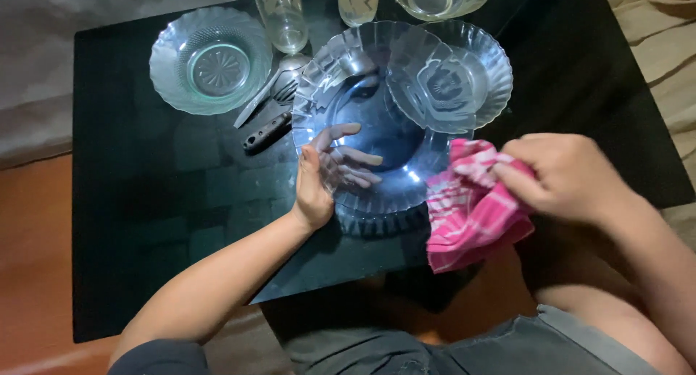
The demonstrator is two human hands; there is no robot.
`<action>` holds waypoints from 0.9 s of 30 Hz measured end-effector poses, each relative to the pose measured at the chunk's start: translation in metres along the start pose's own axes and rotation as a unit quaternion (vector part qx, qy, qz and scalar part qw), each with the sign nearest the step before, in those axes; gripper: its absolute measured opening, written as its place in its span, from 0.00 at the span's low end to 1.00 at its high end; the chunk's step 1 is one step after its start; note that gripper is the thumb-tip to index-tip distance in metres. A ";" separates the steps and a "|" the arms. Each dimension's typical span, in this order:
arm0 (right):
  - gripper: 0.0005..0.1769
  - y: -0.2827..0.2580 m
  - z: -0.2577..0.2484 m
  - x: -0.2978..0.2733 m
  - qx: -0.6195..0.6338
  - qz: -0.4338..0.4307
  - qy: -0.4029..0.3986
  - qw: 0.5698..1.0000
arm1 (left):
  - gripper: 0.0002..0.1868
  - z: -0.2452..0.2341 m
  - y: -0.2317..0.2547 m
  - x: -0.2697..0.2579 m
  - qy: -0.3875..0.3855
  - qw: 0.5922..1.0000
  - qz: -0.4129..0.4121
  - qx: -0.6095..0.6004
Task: A person sits on the floor and uses a pink cloth to wipe and dry various glass plates, bowls, and cups, then arranges them on a black table.
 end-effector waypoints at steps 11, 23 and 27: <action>0.18 0.160 -0.012 -0.058 -0.128 0.312 0.254 0.906 | 0.44 -0.005 -0.009 0.001 -0.005 1.000 -0.008 -0.030; 0.32 0.002 0.009 0.003 0.433 0.216 -0.041 0.874 | 0.48 0.002 -0.011 0.003 -0.039 0.996 -0.052 -0.054; 0.27 0.001 0.041 0.013 0.552 0.137 -0.027 0.822 | 0.51 -0.008 -0.030 0.005 -0.020 0.992 -0.080 -0.093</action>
Point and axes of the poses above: each hand's wrist, its own x-axis towards the middle knuckle, its own z-axis out of the palm, y = z × x, the point moved 8 cm from there along x, towards the middle knuckle, and after that the axes turned 10 degrees about z, right-handed, at the moved point
